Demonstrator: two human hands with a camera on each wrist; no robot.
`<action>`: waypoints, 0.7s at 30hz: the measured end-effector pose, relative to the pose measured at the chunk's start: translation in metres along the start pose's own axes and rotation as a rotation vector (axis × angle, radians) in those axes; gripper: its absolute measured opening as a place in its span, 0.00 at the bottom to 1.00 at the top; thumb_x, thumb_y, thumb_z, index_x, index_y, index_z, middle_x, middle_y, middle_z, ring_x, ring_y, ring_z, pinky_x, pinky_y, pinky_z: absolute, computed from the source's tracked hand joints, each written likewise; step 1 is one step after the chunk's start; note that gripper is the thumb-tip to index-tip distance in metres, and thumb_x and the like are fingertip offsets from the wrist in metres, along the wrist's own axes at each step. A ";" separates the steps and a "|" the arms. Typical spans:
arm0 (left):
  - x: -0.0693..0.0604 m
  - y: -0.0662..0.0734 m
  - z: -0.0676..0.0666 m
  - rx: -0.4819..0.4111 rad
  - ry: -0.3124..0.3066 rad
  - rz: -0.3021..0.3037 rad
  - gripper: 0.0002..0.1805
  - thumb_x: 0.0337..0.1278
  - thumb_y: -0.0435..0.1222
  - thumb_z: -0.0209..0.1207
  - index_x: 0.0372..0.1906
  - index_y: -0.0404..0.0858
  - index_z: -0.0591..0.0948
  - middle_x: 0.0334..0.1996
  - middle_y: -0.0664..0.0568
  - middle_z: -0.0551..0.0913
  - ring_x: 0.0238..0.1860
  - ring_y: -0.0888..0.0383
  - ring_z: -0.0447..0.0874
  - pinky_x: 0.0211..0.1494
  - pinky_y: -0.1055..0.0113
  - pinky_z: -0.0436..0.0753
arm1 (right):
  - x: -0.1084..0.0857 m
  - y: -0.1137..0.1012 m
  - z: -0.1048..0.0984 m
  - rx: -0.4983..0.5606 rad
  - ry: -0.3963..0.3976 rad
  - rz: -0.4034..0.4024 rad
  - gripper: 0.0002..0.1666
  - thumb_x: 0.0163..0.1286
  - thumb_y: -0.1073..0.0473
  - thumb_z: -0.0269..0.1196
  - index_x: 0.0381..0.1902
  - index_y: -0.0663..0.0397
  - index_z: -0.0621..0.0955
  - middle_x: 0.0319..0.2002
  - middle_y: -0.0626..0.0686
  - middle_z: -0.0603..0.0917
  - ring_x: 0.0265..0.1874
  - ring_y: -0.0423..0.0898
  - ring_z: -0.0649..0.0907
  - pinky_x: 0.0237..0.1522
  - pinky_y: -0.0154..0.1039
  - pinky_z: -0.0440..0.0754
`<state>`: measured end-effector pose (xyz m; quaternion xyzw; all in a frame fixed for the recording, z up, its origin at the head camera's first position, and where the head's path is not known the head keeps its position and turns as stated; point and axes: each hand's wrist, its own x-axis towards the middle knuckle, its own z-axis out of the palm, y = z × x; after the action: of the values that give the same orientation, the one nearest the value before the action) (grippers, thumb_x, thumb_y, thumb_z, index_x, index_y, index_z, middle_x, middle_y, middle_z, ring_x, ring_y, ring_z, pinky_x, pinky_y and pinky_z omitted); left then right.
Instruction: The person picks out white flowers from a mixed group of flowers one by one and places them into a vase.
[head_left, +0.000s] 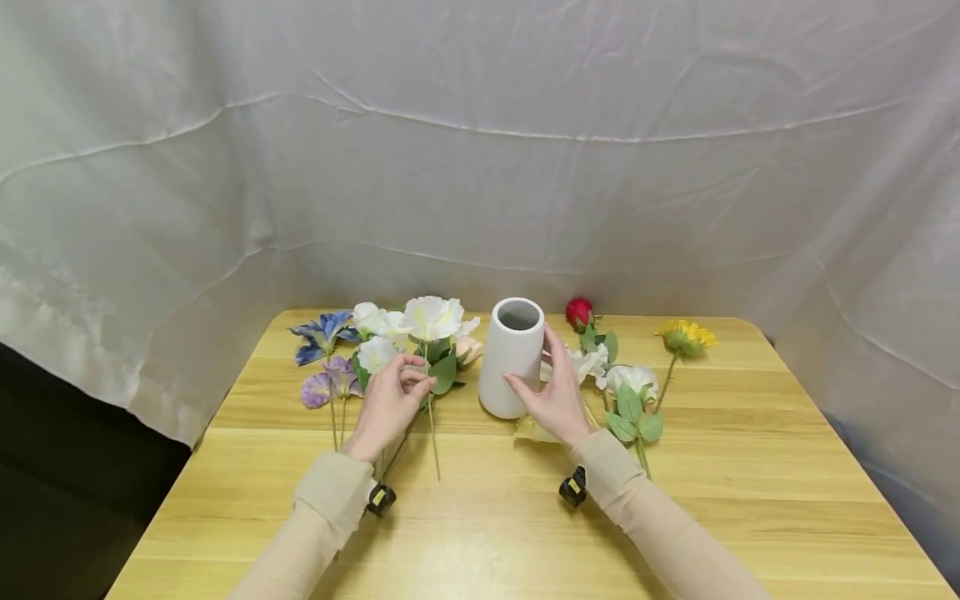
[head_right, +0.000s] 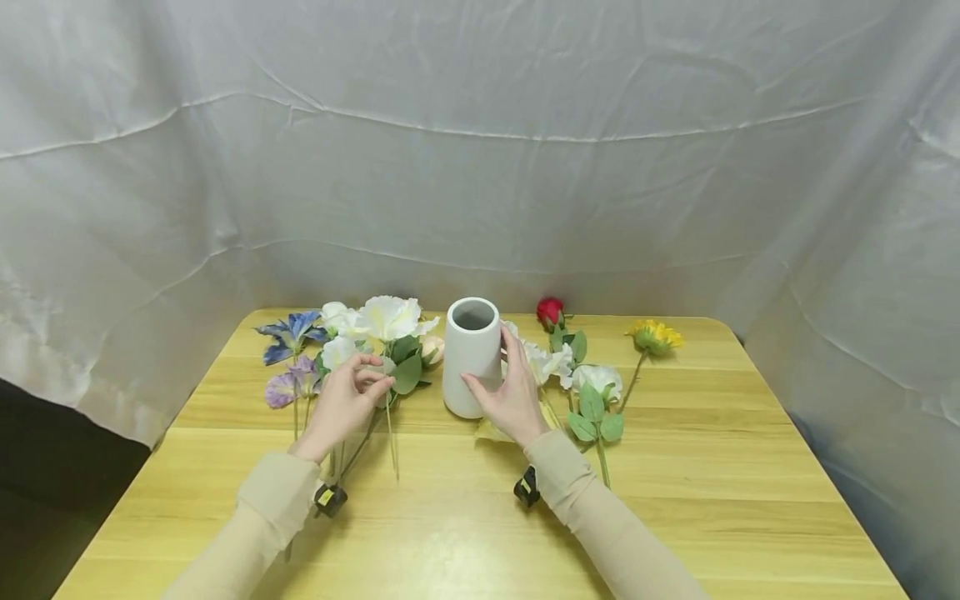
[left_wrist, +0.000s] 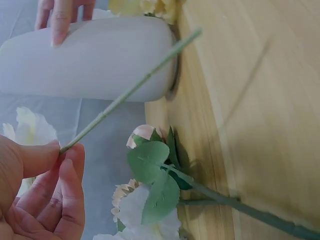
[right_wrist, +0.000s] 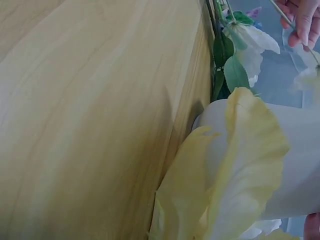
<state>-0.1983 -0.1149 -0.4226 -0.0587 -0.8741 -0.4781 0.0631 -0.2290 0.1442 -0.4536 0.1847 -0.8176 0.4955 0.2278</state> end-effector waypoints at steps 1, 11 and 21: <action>0.001 0.000 -0.001 -0.009 -0.001 0.001 0.18 0.64 0.35 0.65 0.56 0.33 0.78 0.40 0.43 0.91 0.38 0.49 0.90 0.49 0.54 0.87 | 0.000 0.000 0.000 0.000 0.003 -0.003 0.55 0.56 0.61 0.77 0.76 0.58 0.60 0.67 0.62 0.73 0.64 0.58 0.77 0.65 0.58 0.79; 0.010 0.007 -0.004 -0.038 0.063 0.064 0.13 0.64 0.34 0.64 0.50 0.32 0.83 0.39 0.43 0.91 0.40 0.48 0.91 0.50 0.55 0.88 | -0.001 -0.001 0.001 0.000 -0.004 0.028 0.55 0.56 0.61 0.77 0.76 0.58 0.60 0.67 0.62 0.73 0.63 0.59 0.76 0.64 0.58 0.80; 0.020 0.021 -0.007 -0.073 0.080 0.073 0.13 0.67 0.36 0.62 0.52 0.34 0.82 0.42 0.42 0.91 0.40 0.49 0.90 0.47 0.57 0.89 | 0.000 0.000 0.000 0.007 -0.005 0.020 0.55 0.57 0.60 0.76 0.77 0.58 0.60 0.67 0.62 0.73 0.64 0.59 0.76 0.63 0.58 0.80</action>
<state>-0.2138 -0.1089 -0.3976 -0.0735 -0.8501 -0.5090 0.1131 -0.2287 0.1440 -0.4540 0.1784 -0.8182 0.5002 0.2203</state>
